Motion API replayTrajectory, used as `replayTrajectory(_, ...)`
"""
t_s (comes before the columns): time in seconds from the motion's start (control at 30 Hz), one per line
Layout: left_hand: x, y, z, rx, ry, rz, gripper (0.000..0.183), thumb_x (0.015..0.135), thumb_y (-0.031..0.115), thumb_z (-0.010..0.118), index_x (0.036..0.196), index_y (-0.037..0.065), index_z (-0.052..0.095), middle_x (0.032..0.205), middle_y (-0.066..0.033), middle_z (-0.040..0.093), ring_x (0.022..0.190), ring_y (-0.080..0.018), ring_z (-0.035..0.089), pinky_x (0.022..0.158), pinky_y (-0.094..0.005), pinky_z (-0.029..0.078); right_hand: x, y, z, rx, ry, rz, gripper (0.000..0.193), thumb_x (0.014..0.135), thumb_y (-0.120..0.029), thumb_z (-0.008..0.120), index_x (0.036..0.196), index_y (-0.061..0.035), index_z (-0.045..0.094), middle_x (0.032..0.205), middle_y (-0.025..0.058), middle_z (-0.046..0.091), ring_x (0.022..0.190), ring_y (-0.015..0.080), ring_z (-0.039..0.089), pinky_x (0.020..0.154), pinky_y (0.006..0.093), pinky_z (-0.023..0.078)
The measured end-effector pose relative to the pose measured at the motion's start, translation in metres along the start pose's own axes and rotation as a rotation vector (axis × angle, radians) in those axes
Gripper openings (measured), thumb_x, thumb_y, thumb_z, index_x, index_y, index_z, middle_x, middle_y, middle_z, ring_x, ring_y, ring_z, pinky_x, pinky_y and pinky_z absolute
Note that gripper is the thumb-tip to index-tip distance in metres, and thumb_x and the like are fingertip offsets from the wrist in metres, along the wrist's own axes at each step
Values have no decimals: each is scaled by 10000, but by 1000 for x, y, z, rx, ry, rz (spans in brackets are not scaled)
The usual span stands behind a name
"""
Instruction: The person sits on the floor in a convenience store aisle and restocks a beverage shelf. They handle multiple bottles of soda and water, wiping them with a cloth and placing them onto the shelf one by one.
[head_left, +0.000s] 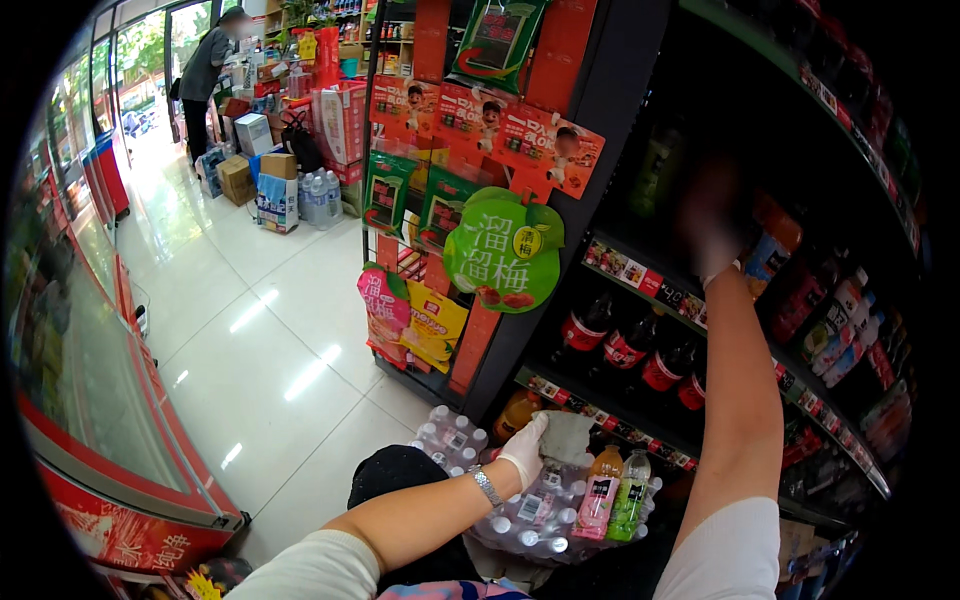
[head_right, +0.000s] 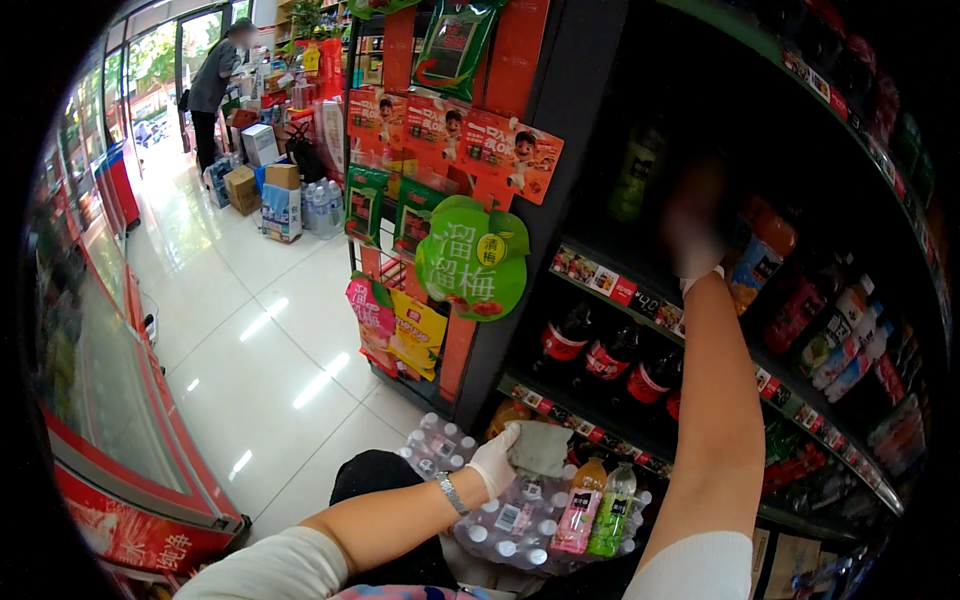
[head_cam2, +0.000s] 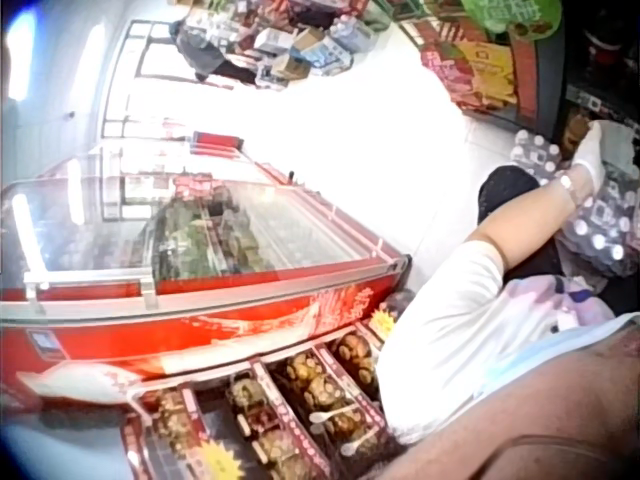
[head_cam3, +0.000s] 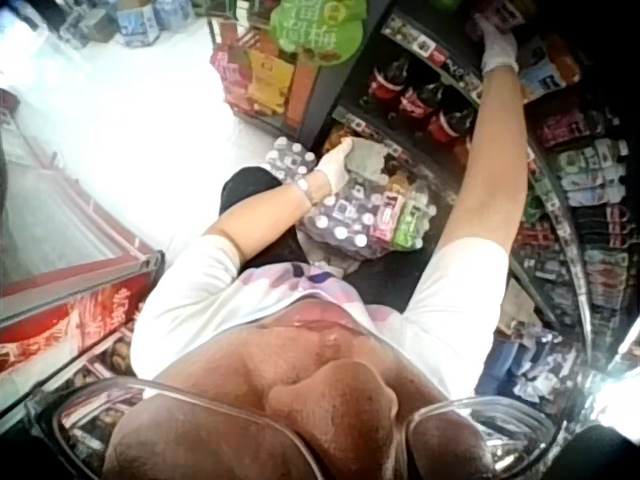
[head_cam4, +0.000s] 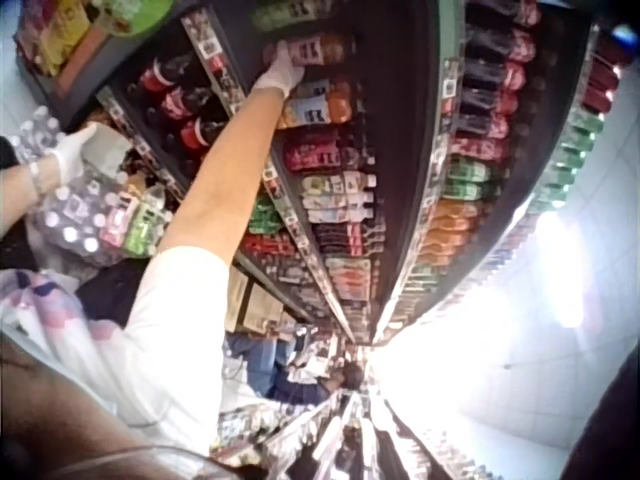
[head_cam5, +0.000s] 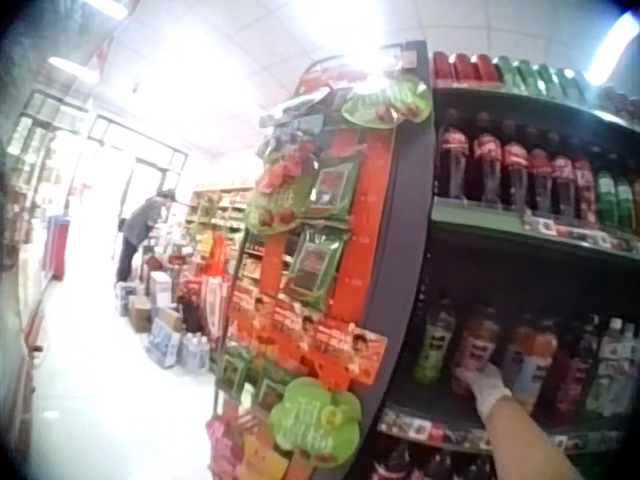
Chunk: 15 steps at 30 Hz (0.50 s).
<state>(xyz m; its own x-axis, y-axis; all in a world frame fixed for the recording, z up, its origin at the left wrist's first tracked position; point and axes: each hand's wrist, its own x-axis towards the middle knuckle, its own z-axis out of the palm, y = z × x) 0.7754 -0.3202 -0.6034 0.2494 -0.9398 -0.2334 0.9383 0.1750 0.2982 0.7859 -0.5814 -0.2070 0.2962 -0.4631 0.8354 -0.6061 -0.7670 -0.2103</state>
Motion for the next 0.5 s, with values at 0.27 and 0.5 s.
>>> replayTrajectory(0.27,-15,16,-12,326,70,33,395,1023,287,340,1321,64,470,1275,-25,551,1189,-187,484,1053,-360,340,-65,-45,-73,1422,-369,600,420,899,-454,565,982,-45,607,898,94,630,820,243,640,681,325,559)
replayTrajectory(0.5,-56,34,63,74,-203,-8,447,1001,378,387,1287,48,485,1254,-71,564,1165,-214,532,1003,-390,416,-237,-47,-151,1235,-590,675,362,848,-169,612,1155,-13,503,864,61,627,664,131,597,553,263,483)
